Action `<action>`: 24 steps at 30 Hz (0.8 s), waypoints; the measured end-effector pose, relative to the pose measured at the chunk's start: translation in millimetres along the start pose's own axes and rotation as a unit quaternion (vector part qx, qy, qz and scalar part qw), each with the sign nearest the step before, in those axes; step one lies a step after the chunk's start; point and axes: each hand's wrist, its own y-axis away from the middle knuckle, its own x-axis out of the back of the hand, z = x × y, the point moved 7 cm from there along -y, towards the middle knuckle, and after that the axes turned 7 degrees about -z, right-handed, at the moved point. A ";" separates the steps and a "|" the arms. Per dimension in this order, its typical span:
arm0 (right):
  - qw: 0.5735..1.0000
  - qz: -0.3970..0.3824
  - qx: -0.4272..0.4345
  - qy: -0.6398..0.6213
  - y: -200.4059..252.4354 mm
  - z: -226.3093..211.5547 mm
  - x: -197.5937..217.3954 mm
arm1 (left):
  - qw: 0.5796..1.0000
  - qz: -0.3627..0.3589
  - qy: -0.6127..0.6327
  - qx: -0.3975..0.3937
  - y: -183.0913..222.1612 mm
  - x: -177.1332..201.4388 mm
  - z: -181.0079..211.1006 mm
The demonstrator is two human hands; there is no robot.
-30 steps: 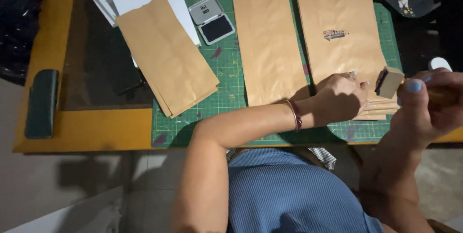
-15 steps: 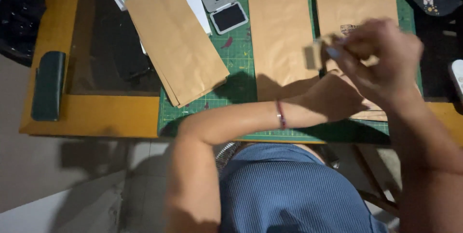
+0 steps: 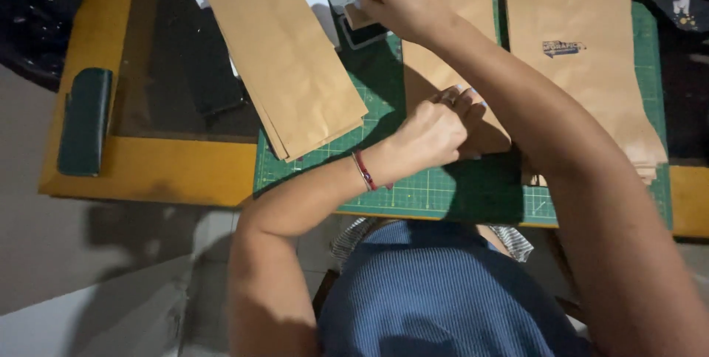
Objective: Stamping brown paper bags with a hand stamp and ink pad.
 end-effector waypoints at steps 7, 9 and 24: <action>0.995 -0.028 -0.049 0.087 -2.6 8.1 -29.0 | 0.998 0.042 -0.042 -0.010 7.1 18.7 12.2; 0.993 -0.026 -0.057 0.097 -2.5 10.5 -35.4 | 0.996 0.049 -0.075 -0.011 7.7 17.8 15.3; 0.989 -0.043 -0.074 0.117 -3.3 14.2 -53.4 | 0.993 0.077 -0.078 -0.051 11.6 9.9 25.4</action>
